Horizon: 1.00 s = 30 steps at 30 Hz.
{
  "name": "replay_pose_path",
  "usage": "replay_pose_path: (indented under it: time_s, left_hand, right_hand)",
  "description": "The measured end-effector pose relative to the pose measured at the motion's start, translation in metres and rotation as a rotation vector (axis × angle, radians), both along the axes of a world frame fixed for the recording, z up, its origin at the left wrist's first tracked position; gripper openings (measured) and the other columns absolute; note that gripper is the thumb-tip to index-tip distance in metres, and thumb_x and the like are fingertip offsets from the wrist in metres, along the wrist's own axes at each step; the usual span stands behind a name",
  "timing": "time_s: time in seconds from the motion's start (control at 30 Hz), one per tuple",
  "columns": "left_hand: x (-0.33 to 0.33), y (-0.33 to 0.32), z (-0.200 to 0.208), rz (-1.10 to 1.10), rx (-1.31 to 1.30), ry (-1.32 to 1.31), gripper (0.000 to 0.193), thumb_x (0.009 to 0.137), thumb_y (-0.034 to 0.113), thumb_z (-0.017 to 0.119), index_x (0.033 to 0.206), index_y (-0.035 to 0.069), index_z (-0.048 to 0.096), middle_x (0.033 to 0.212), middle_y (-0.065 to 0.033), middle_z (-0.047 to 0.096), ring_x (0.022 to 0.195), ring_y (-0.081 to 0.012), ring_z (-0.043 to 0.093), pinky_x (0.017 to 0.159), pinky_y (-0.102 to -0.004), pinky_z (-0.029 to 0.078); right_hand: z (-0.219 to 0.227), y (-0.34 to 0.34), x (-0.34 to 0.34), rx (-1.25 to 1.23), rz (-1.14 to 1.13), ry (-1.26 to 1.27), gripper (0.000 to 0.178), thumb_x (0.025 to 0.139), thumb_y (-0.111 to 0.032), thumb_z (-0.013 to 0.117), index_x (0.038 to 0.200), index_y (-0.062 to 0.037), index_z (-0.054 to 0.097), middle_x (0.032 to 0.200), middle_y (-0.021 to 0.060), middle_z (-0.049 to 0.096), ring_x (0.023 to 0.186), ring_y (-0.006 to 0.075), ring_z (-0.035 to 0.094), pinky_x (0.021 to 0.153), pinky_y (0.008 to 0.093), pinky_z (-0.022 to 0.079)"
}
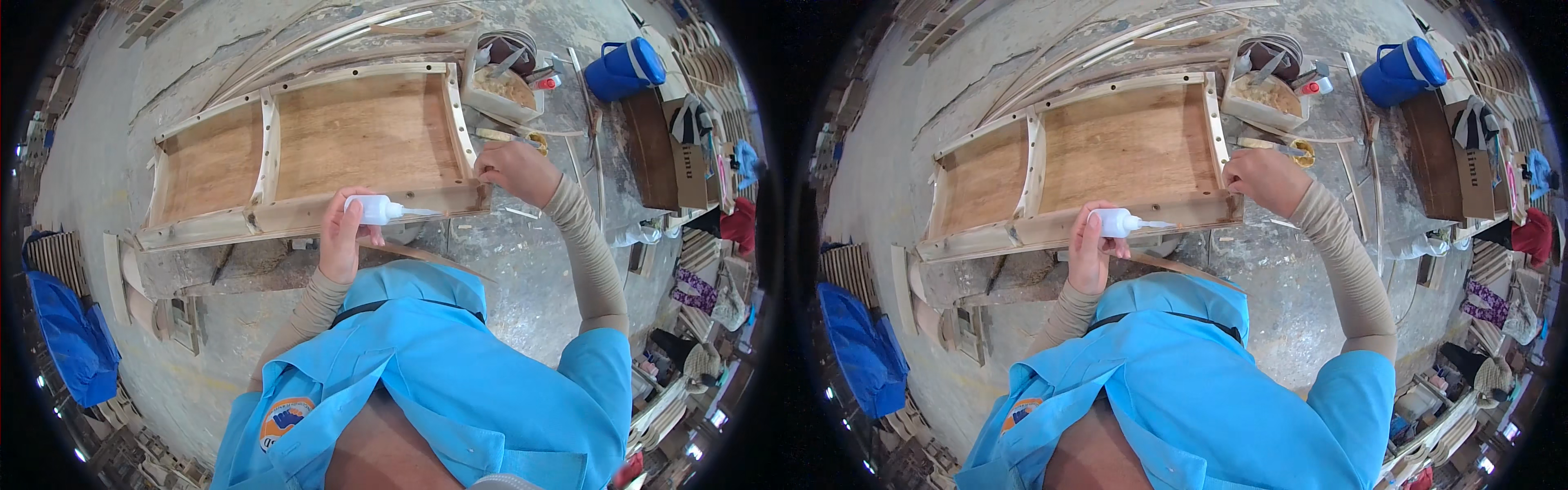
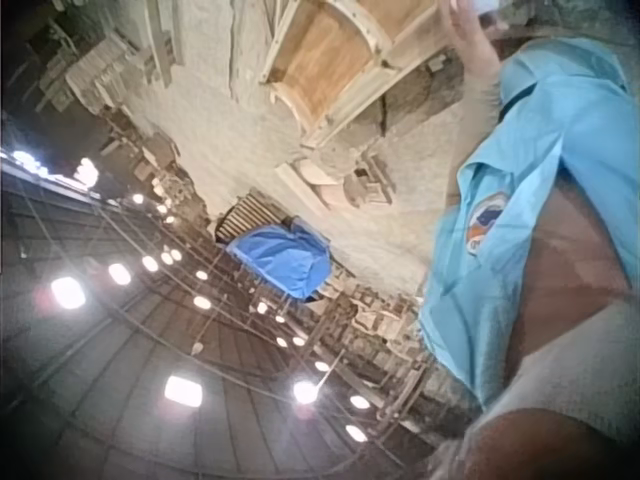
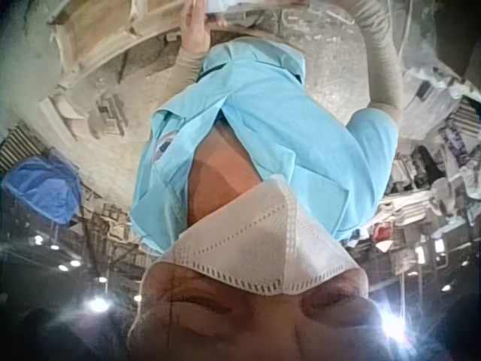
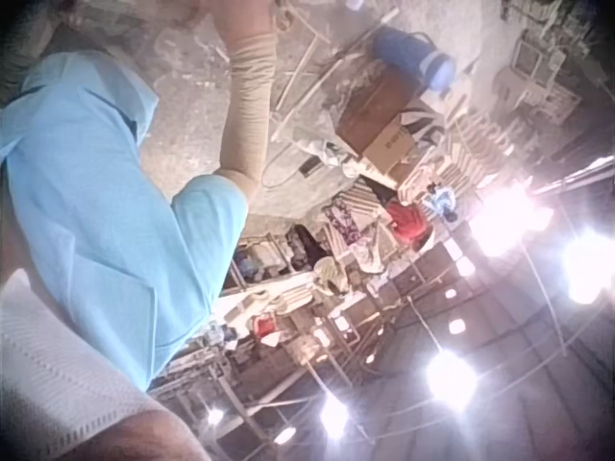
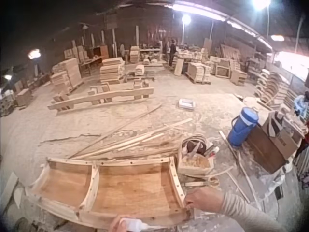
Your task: The person applies glue from a white bottle into pre-drilled holes on a wooden furniture frame. They then insert small wooden dowels into the glued holes to join the frame components. The person repeats this process for multiple joints on the frame.
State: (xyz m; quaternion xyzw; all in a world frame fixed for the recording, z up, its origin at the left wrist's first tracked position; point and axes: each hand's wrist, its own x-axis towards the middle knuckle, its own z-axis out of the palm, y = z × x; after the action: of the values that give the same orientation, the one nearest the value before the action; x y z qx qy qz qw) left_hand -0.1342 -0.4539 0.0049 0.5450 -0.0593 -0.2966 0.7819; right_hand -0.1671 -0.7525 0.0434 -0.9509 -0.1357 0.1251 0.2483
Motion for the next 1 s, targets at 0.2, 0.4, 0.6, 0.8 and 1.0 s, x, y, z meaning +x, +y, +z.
replay_pose_path:
  time_s: [0.2,0.4,0.6,0.8,1.0]
  left_hand:
    - [-0.001,0.002,0.0,0.003,-0.011,0.011,0.028,0.097,0.029,0.044,0.106,0.003,0.05,0.087,-0.0088,0.06,0.058,-0.0121,0.053,0.055,-0.0258,0.048]
    - [-0.005,0.004,-0.006,0.047,0.097,-0.029,0.036,0.097,0.035,0.041,0.111,0.003,0.048,0.087,-0.0084,0.06,0.056,-0.0112,0.052,0.051,-0.0262,0.047]
    - [-0.005,0.003,-0.01,0.076,0.113,-0.003,0.037,0.097,0.037,0.039,0.112,0.005,0.049,0.091,-0.0093,0.06,0.059,-0.0128,0.052,0.05,-0.0267,0.045]
    - [-0.003,0.001,-0.011,0.043,0.114,-0.037,0.04,0.097,0.042,0.039,0.111,0.006,0.048,0.082,-0.0044,0.053,0.057,-0.0102,0.045,0.052,-0.0256,0.043]
    - [-0.002,-0.003,-0.006,0.024,0.165,-0.105,0.043,0.097,0.045,0.039,0.109,0.005,0.048,0.076,-0.003,0.049,0.056,-0.0097,0.043,0.053,-0.0249,0.042]
  right_hand:
    - [0.008,0.01,-0.005,-0.125,0.033,-0.06,0.007,0.077,-0.011,0.057,0.078,-0.0056,0.062,0.081,0.0111,0.059,0.078,0.029,0.061,0.069,0.0389,0.05]
    - [0.019,0.023,-0.035,-0.127,-0.069,-0.139,0.014,0.078,-0.007,0.052,0.086,-0.0038,0.063,0.087,0.0118,0.06,0.082,0.0291,0.062,0.07,0.0374,0.051]
    - [0.0,0.037,-0.05,-0.297,-0.133,-0.114,0.012,0.079,-0.009,0.053,0.084,-0.0003,0.06,0.09,0.0136,0.056,0.08,0.0282,0.062,0.061,0.0375,0.053]
    - [-0.016,0.05,-0.047,-0.205,-0.372,-0.158,0.013,0.077,-0.013,0.055,0.076,-0.0013,0.061,0.091,0.0115,0.052,0.077,0.025,0.058,0.061,0.0374,0.051]
    - [-0.009,0.052,-0.058,-0.329,-0.297,-0.279,0.016,0.08,-0.016,0.054,0.076,-0.0042,0.063,0.094,0.008,0.051,0.086,0.0227,0.053,0.066,0.0353,0.047]
